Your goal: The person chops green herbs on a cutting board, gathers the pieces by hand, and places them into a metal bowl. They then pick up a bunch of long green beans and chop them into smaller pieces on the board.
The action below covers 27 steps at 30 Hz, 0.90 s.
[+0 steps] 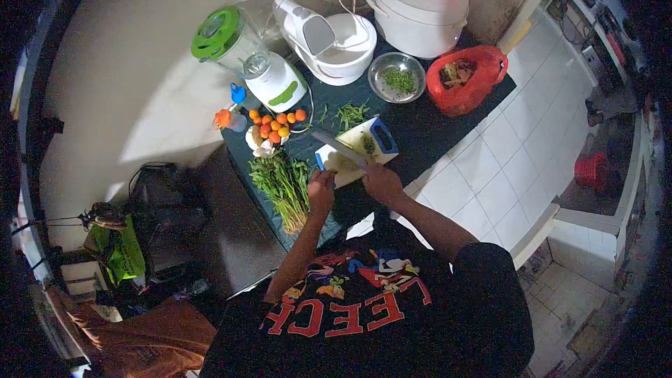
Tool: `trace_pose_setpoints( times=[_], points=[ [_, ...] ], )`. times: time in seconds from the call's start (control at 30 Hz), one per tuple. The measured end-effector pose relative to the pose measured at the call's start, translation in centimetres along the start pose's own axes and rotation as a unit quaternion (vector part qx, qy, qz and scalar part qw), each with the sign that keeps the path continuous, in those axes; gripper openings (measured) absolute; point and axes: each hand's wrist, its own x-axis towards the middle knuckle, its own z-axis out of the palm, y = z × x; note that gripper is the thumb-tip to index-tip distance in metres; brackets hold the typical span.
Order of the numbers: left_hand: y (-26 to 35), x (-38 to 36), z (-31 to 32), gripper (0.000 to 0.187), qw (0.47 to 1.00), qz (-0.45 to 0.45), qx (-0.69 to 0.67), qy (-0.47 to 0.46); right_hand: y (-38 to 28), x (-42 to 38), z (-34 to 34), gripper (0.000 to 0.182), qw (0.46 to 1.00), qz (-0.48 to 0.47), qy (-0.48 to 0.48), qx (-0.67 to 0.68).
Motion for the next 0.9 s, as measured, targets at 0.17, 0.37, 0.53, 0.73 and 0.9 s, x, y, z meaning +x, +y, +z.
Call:
trace_pose_setpoints(
  times=[0.17,0.37,0.53,0.73,0.9],
  points=[
    [-2.5,-0.4,1.3,0.018,0.998,0.018,-0.051,0.044,1.2,-1.2,1.1,0.038,0.992,0.086,-0.028,0.087],
    [-0.6,1.3,2.6,0.012,0.999,0.032,-0.01,0.024,2.3,-1.5,1.6,0.033,0.992,0.092,0.028,0.077],
    [0.4,3.5,4.5,0.012,0.992,0.042,0.103,0.057,1.8,-2.6,0.8,0.032,0.989,0.093,0.042,0.107],
    [-0.1,3.9,4.3,0.011,0.978,0.035,0.185,0.086,1.0,-5.4,0.8,0.033,0.988,0.125,-0.042,0.082],
    [1.0,4.1,5.0,0.011,0.98,0.06,0.184,0.052,1.3,-3.9,1.1,0.029,0.99,0.122,0.016,0.074]
  ],
)
